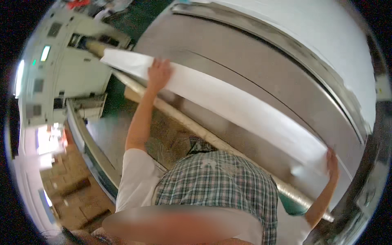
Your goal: Manually aligning and folding large sheets of paper on an industrial machine platform.
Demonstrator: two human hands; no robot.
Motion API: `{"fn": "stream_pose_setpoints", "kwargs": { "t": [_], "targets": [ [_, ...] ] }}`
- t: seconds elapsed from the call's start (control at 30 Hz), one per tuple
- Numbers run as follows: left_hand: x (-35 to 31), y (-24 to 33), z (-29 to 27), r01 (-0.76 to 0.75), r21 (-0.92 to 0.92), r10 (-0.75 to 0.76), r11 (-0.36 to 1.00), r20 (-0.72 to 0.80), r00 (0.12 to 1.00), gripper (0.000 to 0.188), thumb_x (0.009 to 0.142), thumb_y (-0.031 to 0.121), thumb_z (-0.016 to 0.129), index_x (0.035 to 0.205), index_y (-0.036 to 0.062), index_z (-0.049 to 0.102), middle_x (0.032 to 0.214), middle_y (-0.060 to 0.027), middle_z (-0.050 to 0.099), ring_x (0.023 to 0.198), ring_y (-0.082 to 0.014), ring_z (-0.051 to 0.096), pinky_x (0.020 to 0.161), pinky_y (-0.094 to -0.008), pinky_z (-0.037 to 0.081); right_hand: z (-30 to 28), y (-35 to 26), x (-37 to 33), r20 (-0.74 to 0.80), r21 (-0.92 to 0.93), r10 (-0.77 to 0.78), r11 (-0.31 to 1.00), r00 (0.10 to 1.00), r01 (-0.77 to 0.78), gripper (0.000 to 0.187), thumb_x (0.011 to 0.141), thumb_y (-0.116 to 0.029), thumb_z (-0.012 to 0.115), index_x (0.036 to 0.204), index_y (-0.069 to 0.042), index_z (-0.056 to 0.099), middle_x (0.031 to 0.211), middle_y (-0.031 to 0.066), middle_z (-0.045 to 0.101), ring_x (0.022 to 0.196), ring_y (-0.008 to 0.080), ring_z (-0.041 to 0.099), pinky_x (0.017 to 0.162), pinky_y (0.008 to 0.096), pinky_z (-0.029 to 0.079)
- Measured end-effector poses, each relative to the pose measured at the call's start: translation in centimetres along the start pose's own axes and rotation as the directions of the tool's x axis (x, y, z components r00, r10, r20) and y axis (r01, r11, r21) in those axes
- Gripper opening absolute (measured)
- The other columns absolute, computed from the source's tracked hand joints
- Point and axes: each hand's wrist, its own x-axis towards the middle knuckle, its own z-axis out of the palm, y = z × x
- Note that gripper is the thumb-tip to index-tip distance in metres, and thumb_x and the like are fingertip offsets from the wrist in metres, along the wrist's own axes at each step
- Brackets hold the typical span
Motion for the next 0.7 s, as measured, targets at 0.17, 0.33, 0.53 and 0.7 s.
{"fn": "stream_pose_setpoints", "kwargs": {
  "t": [0.17,0.33,0.53,0.7],
  "targets": [
    [-5.3,1.5,-2.1,-0.084,-0.263,0.062,0.961,-0.088,0.994,0.051,0.080,0.033,0.053,0.127,0.0203,0.039,0.138,-0.0146,0.024,0.128,-0.0306,0.022,0.101,-0.0532,0.015,1.6,-13.0,-7.6,0.309,0.395,-0.172,0.918,0.936,0.038,0.050,0.081,-0.031,0.056,0.122,-0.005,0.042,0.116,0.0066,0.049,0.109,0.0155,0.043,0.089,0.0282,0.036],
    [-9.5,2.7,-2.1,-0.161,-0.351,0.094,0.922,-0.200,0.975,0.048,0.081,0.040,0.050,0.124,0.0190,0.043,0.134,-0.0159,0.031,0.125,-0.0327,0.027,0.100,-0.0530,0.016,8.3,-20.7,-7.2,0.394,0.581,-0.546,0.771,0.740,0.260,0.052,0.075,-0.026,0.066,0.116,-0.001,0.045,0.109,0.0077,0.049,0.099,0.0177,0.048,0.086,0.0305,0.038],
    [-9.9,3.3,-2.4,-0.135,-0.350,0.028,0.927,-0.295,0.955,0.045,0.079,0.039,0.052,0.118,0.0169,0.050,0.128,-0.0157,0.039,0.122,-0.0290,0.033,0.101,-0.0509,0.017,17.4,-31.2,-4.8,0.254,0.418,-0.749,0.656,0.612,0.628,0.037,0.078,-0.022,0.061,0.106,0.000,0.050,0.098,0.0086,0.051,0.086,0.0175,0.052,0.076,0.0299,0.043],
    [-9.8,3.5,-1.6,-0.141,-0.359,0.042,0.923,-0.272,0.962,0.043,0.081,0.041,0.050,0.115,0.0157,0.051,0.126,-0.0146,0.041,0.121,-0.0268,0.035,0.101,-0.0495,0.018,22.7,-39.4,-5.1,0.159,0.551,-0.702,0.646,0.694,0.528,0.042,0.079,-0.026,0.061,0.109,0.000,0.047,0.093,0.0091,0.049,0.076,0.0155,0.051,0.062,0.0288,0.045]
  ]
}}
